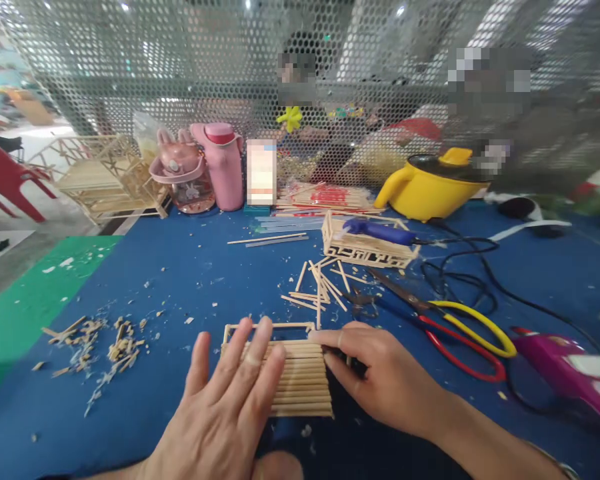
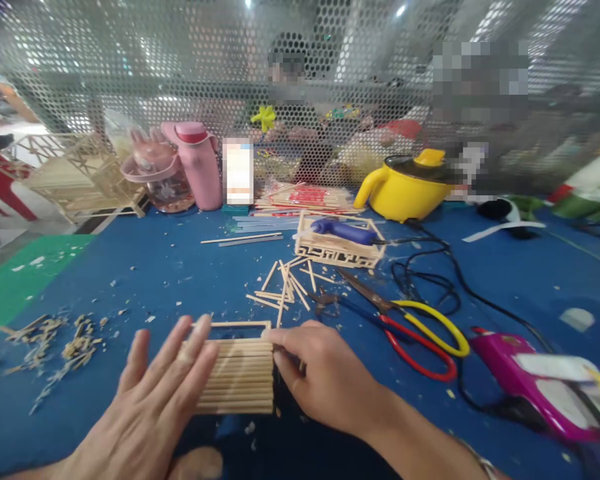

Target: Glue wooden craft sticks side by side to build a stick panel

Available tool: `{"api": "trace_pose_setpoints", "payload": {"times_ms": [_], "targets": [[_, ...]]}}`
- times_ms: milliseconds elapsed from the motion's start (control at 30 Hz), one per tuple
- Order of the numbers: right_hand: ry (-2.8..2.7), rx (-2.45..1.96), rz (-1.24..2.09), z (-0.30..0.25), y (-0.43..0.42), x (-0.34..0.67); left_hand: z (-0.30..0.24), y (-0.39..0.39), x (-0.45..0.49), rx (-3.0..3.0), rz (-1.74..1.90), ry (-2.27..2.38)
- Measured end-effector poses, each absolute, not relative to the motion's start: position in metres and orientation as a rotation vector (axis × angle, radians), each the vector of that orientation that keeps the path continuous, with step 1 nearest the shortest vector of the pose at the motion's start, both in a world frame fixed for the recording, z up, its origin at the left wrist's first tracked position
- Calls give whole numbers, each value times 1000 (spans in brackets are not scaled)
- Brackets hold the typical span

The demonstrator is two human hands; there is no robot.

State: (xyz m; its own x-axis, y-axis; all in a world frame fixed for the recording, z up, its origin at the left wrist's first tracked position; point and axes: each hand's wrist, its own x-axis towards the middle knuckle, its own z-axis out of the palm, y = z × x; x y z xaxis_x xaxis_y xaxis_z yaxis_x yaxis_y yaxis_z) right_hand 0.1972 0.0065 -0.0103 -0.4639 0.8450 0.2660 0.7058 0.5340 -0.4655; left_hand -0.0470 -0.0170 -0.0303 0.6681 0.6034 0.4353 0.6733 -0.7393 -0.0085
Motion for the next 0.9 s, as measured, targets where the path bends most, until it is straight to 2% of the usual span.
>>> {"api": "trace_pose_setpoints", "payload": {"times_ms": [100, 300, 533, 700, 900], "targets": [[-2297, -1242, 417, -11, 6, 198, -28, -5, -29, -2691, -508, -904], [-2234, -1184, 350, -11, 5, 202, -39, -2, -20, -2674, -402, -910], [-1667, -1474, -136, 21, 25, 240, -40, -3, -21, -2715, -389, -952], [-2097, -1831, -381, 48, 85, 270, -38, -3, -20, -2775, -399, -1011], [-2306, -2070, -177, 47, 135, 277, -32, -4, -21, -2882, -380, -1078]]}}
